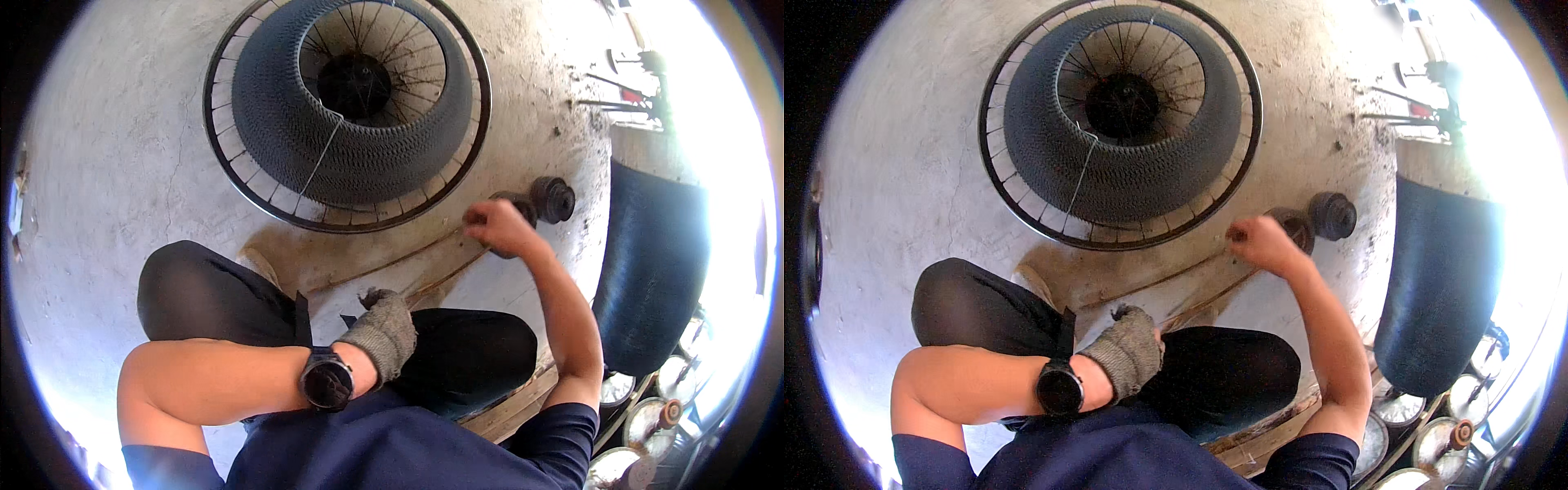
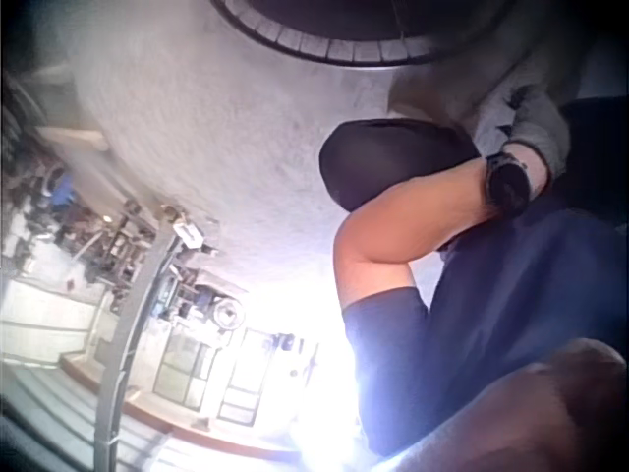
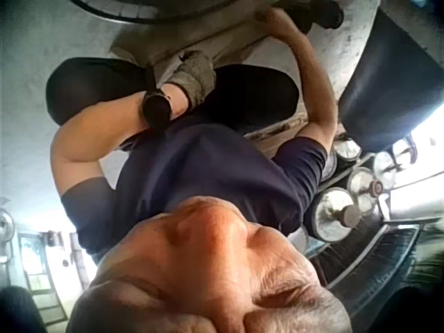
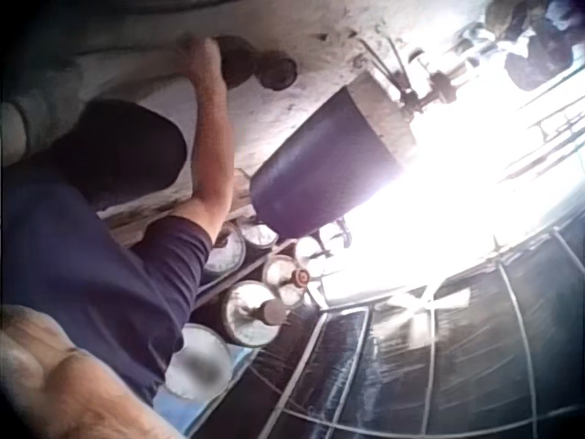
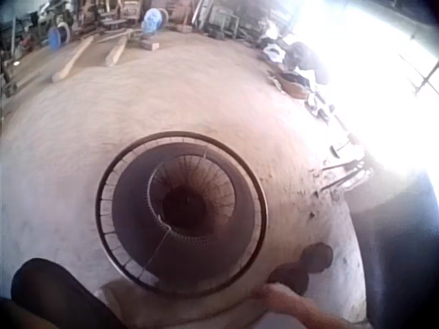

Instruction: The person assembles a circular mesh grill by positioning metal rods across the frame, centering a metal housing, and securing parts with wire.

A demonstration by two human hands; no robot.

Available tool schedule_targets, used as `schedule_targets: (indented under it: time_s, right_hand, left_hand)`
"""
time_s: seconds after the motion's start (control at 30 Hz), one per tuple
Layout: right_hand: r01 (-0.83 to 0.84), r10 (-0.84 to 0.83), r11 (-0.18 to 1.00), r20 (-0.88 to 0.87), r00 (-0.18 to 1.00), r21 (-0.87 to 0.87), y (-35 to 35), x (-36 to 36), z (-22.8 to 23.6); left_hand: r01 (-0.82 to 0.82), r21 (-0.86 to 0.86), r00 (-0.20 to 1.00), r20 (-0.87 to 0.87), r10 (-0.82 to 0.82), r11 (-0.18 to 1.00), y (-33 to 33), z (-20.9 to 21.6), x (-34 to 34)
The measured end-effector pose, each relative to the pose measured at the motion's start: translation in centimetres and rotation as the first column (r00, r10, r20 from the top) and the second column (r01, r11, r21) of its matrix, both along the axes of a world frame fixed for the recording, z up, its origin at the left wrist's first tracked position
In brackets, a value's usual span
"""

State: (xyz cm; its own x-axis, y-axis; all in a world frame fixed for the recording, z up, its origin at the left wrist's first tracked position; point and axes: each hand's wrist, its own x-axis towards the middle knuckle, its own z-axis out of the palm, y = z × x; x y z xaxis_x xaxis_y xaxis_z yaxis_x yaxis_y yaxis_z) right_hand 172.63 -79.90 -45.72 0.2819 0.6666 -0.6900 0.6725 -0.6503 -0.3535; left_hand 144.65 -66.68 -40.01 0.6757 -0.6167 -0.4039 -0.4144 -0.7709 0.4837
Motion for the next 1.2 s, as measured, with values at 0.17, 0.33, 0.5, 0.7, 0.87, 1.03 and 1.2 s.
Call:
schedule_targets:
  time_s: [0.17,0.33,0.5,0.7,0.87,1.03,1.2]
  right_hand:
    - [-0.441,0.403,0.894,0.287,0.869,0.079,-11.6,-4.9,-8.5]
    - [-0.604,0.631,0.776,0.201,0.75,-0.181,-17.0,-4.2,-15.2]
    - [-0.405,0.406,0.914,0.097,0.909,-0.035,-9.4,-3.9,-10.1]
    - [-0.271,0.275,0.955,-0.017,0.961,0.123,-1.9,-2.1,-0.9]
    - [0.329,-0.289,0.905,-0.176,0.941,0.269,0.1,-1.9,7.3]
    - [0.275,-0.368,0.694,-0.001,0.93,0.665,6.9,-3.4,13.7]
    - [-0.525,-0.104,0.552,0.679,0.727,0.648,18.4,-3.5,10.6]
  left_hand:
    - [-0.177,0.109,0.982,-0.043,0.183,0.978,-2.0,-2.2,-2.4]
    - [-0.39,0.08,0.918,-0.05,0.394,0.917,-2.4,-1.1,-1.8]
    - [-0.342,0.021,0.936,0.094,0.339,0.939,-2.9,-0.9,-1.5]
    - [-0.428,-0.092,0.881,0.18,0.438,0.899,-5.0,-2.6,-1.0]
    - [-0.171,-0.043,0.983,0.062,0.173,0.984,-5.7,-1.9,0.0]
    - [-0.128,0.016,0.99,-0.053,0.129,0.992,-4.3,-0.4,0.3]
    - [-0.135,0.041,0.988,-0.071,0.138,0.99,-3.6,-0.2,1.3]
